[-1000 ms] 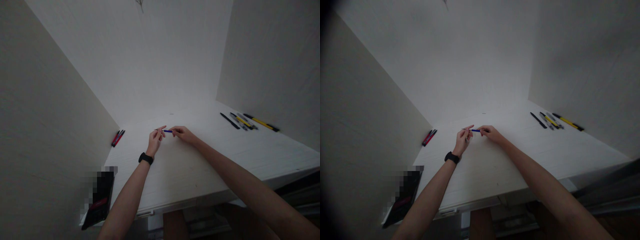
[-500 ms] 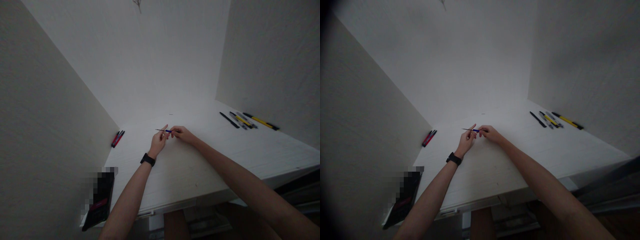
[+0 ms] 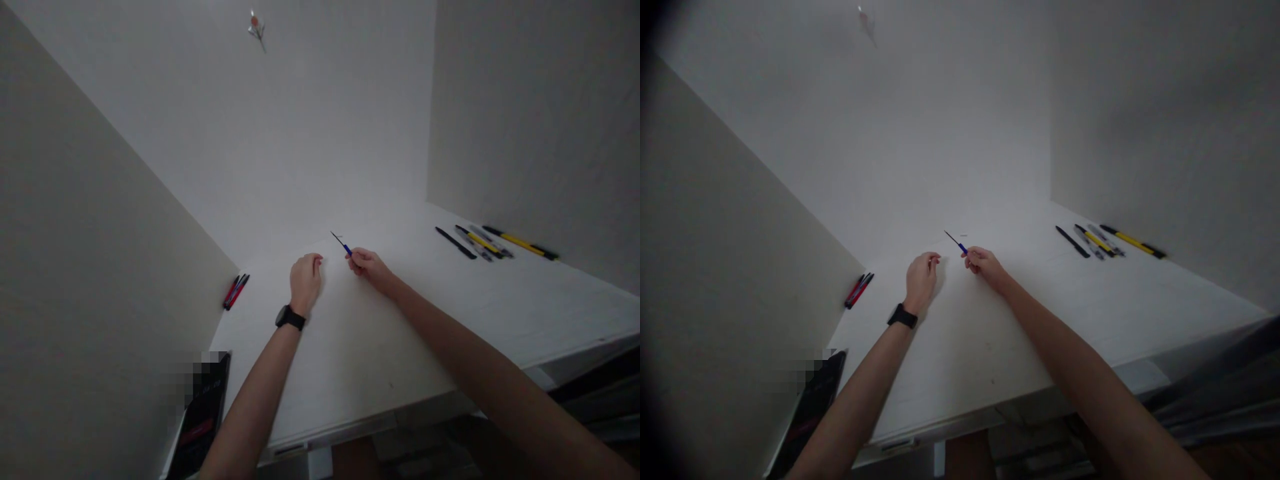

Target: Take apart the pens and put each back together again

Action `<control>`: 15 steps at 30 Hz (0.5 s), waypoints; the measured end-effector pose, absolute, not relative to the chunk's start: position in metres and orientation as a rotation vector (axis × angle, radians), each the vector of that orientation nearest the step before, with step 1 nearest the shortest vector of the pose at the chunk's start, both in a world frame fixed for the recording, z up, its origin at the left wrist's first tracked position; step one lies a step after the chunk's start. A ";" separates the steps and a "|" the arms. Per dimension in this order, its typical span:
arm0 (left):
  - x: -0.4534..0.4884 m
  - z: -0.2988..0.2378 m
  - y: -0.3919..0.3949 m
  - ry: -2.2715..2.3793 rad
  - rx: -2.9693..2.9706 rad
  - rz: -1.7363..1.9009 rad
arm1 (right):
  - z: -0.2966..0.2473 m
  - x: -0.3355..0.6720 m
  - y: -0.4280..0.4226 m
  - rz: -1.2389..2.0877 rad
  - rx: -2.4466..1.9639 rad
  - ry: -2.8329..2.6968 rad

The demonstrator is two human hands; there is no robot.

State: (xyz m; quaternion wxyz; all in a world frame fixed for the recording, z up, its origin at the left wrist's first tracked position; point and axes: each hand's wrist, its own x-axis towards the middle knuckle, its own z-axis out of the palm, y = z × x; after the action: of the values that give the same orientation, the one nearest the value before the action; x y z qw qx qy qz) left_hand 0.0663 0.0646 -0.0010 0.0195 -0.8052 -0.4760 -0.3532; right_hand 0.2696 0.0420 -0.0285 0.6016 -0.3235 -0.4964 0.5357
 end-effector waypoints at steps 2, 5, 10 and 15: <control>0.082 0.007 0.095 -1.403 -2.691 -0.784 | -0.032 0.271 0.046 1.212 -0.749 -1.038; 0.113 0.013 0.142 -1.387 -2.724 -0.433 | -0.036 0.273 0.050 1.177 -0.746 -0.930; 0.158 0.000 0.190 -1.437 -2.608 -0.154 | -0.039 0.273 0.053 1.162 -0.764 -0.890; 0.178 -0.014 0.197 -1.461 -2.568 -0.220 | -0.041 0.272 0.054 1.153 -0.783 -0.915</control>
State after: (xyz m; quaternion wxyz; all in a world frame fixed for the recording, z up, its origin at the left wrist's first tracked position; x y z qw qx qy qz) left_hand 0.1782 0.1967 -0.0138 0.0893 -0.8633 -0.4911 -0.0739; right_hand 0.2722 0.0542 -0.0413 0.6724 -0.3476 -0.4063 0.5119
